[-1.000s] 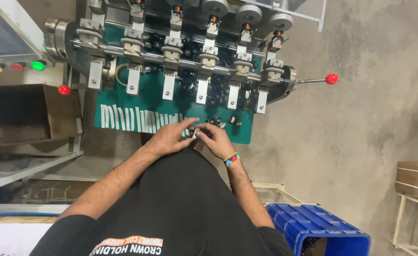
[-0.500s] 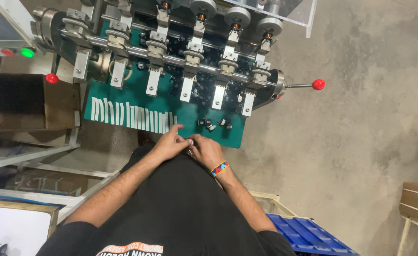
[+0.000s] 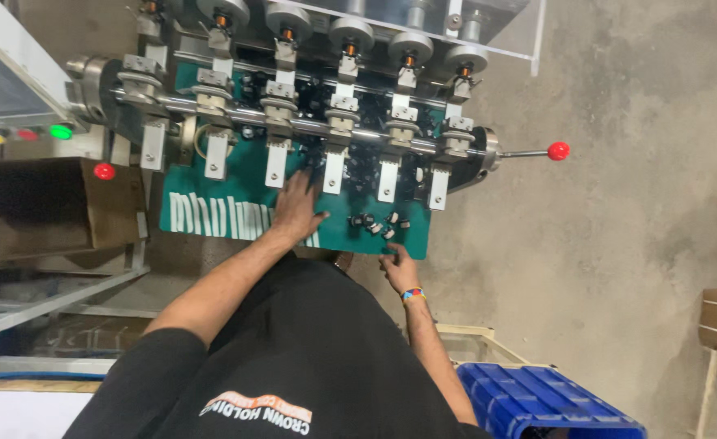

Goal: The person sits at a benchtop winding machine and tends it: they handle small black coil components, place white strips on the green work surface, wipe parts with a black cloth, load components into the machine stations, and turn the machine's red-handled levers to operate it, working through the parts one at a time.

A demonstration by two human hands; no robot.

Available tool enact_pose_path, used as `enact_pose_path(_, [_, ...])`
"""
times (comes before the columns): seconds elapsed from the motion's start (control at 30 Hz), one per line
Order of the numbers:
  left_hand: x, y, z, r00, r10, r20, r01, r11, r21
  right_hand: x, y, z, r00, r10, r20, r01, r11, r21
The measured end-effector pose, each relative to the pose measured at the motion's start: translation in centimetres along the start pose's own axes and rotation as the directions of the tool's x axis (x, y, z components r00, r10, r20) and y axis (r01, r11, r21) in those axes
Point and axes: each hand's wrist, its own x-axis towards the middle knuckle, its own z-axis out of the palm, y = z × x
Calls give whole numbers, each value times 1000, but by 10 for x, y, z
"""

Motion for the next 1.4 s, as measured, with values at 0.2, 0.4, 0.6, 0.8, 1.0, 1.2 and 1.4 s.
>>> enact_pose_path(0.2, [62,-35,-1,978,180,-105,-161,972,171,-41,21,45,994,110,27,-97,948,-304])
enact_pose_path(0.4, [77,-71,-2,960,264,-97,-230,937,264,-72,42,76,976,165,-143,-204,920,-333])
enact_pose_path(0.6, [51,-105,-1,971,240,-15,-223,921,321,-93,43,102,917,331,-221,-385,880,-279])
enact_pose_path(0.8, [71,-114,0,949,310,-50,-259,863,435,-97,37,124,896,351,-273,-427,850,-309])
enact_pose_path(1.0, [88,-125,-1,944,327,-43,-309,923,228,-98,27,133,911,290,-294,-382,863,-332])
enact_pose_path(1.2, [93,-145,-16,929,321,-185,-349,926,-143,-92,15,141,906,255,-337,-372,860,-351])
enact_pose_path(1.4, [95,-143,-18,991,97,-96,-135,616,-776,-91,12,143,894,361,-267,-432,854,-290])
